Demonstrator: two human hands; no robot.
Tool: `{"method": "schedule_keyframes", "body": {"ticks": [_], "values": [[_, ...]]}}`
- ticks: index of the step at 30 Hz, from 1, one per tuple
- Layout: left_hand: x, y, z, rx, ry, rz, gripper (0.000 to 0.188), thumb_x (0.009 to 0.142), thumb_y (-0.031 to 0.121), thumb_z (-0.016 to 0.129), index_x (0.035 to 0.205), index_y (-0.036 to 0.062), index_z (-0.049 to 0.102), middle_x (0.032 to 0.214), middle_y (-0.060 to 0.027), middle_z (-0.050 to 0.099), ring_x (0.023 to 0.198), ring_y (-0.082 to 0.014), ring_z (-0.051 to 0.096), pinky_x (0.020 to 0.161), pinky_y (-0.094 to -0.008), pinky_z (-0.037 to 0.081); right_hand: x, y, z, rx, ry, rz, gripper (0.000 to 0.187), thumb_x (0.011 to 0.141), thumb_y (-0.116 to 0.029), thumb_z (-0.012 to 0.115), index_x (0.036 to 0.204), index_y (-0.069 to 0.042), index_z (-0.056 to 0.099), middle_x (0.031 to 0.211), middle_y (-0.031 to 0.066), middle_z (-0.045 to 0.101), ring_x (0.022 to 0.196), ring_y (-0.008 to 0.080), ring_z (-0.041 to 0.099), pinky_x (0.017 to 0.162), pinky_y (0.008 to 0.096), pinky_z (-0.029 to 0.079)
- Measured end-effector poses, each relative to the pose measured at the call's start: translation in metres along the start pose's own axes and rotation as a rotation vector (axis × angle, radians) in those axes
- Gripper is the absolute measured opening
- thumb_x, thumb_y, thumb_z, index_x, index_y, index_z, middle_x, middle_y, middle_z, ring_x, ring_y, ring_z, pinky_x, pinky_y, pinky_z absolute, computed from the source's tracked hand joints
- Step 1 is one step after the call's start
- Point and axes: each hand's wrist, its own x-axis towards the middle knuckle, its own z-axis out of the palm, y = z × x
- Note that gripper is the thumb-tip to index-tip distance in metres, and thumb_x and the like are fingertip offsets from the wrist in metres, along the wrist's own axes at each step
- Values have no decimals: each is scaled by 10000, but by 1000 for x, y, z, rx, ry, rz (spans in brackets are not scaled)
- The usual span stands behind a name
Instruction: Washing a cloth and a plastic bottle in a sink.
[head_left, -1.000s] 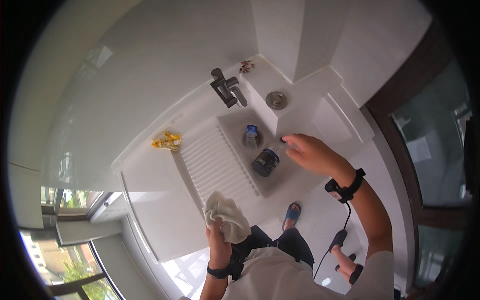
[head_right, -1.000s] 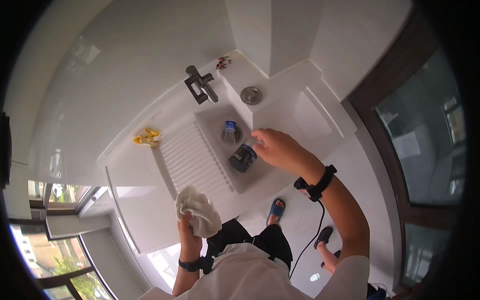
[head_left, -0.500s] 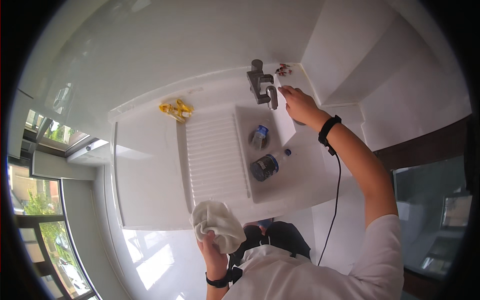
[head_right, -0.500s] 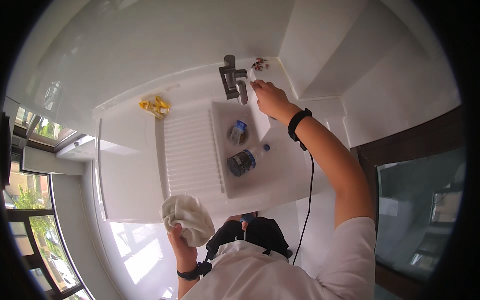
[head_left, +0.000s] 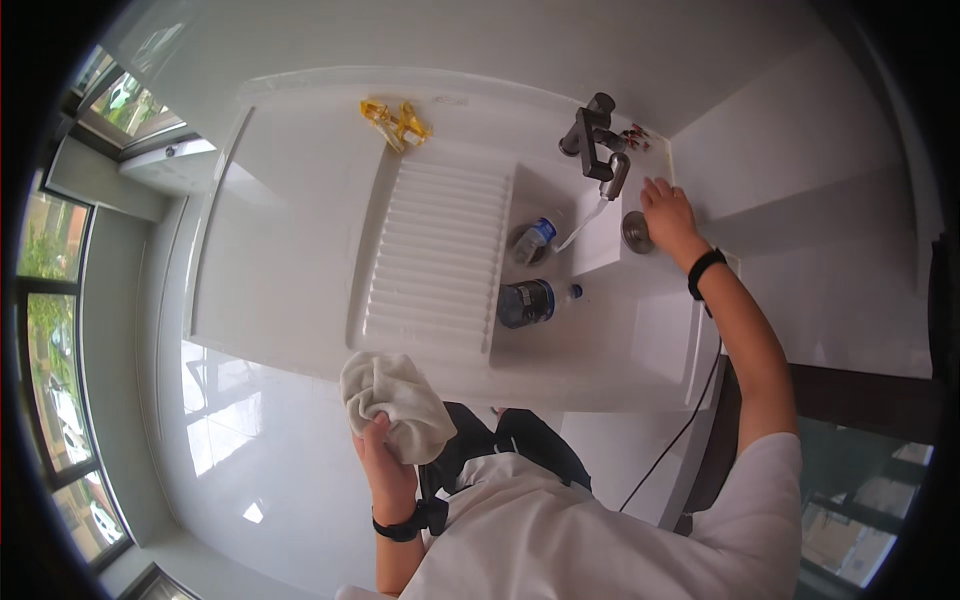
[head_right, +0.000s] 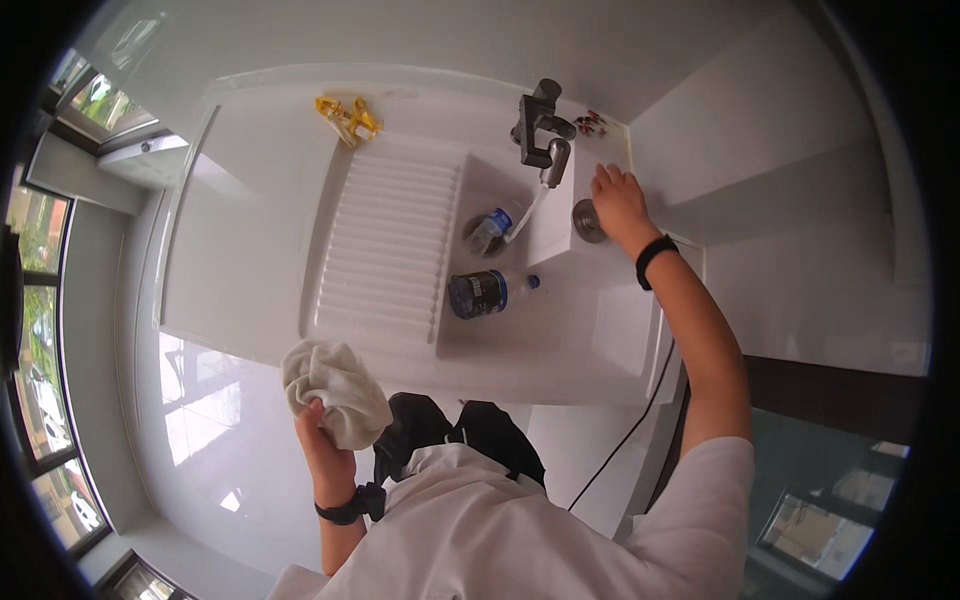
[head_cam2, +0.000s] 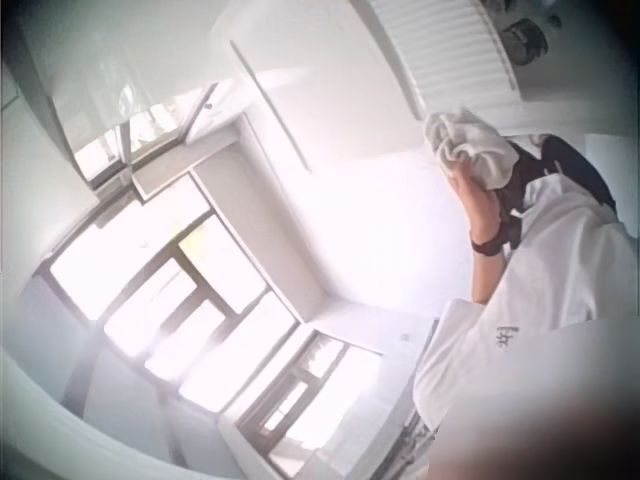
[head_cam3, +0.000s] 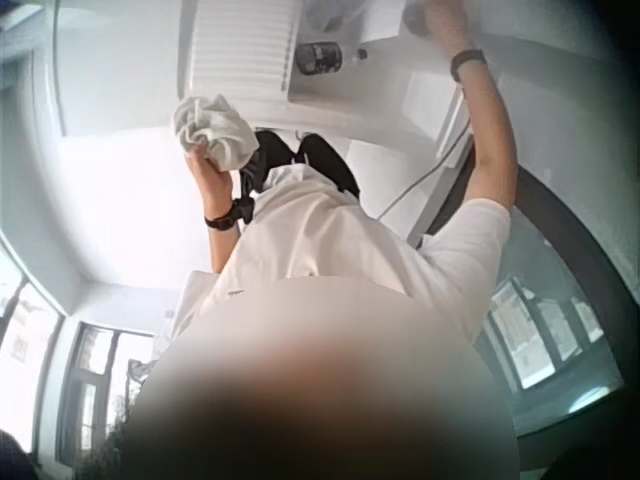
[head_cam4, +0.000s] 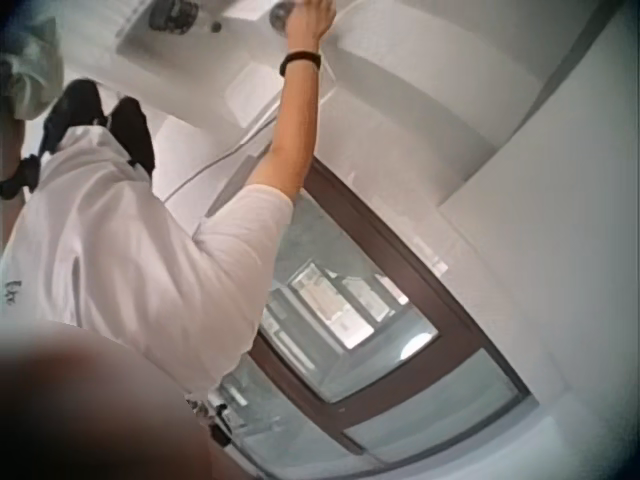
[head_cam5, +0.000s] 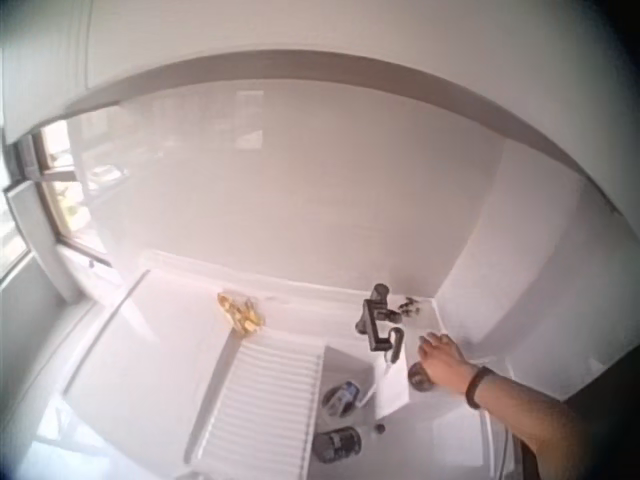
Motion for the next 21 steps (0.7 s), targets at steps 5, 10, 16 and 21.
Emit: {"method": "schedule_keyframes", "body": {"ticks": [5, 10, 16, 21], "values": [[-14, -20, 5, -1, 78, 12, 567, 877, 142, 573, 1403, 11, 406, 1298, -126, 543, 1199, -249, 546, 1016, -369, 457, -18, -104, -59, 358, -476, -15, 337, 821, -138, 589, 1129, -16, 649, 1187, 124, 603, 1011, 266, 605, 836, 399, 473], [-24, -33, 24, -4, 68, 59, 566, 888, 130, 580, 1415, 32, 396, 1304, -117, 529, 1206, -230, 525, 1036, -363, 430, -12, -128, -65, 224, 54, -38, 410, 827, -162, 603, 1211, -18, 606, 1257, 129, 555, 1061, 265, 579, 867, 380, 445], [-38, -43, 27, -30, 80, -4, 563, 887, 113, 576, 1414, 33, 396, 1299, -115, 532, 1197, -228, 528, 1028, -362, 431, -33, -110, -63, 445, -162, 18, 297, 834, -162, 611, 1097, -24, 620, 1104, 114, 624, 1099, 280, 595, 835, 399, 479], [-29, -45, 24, -19, 102, 7, 550, 891, 103, 569, 1410, 34, 401, 1291, -115, 537, 1187, -228, 533, 1021, -361, 433, -57, -126, -57, 734, -483, 45, 193, 836, -145, 590, 987, -37, 642, 928, 150, 658, 917, 359, 658, 757, 490, 527]]}}
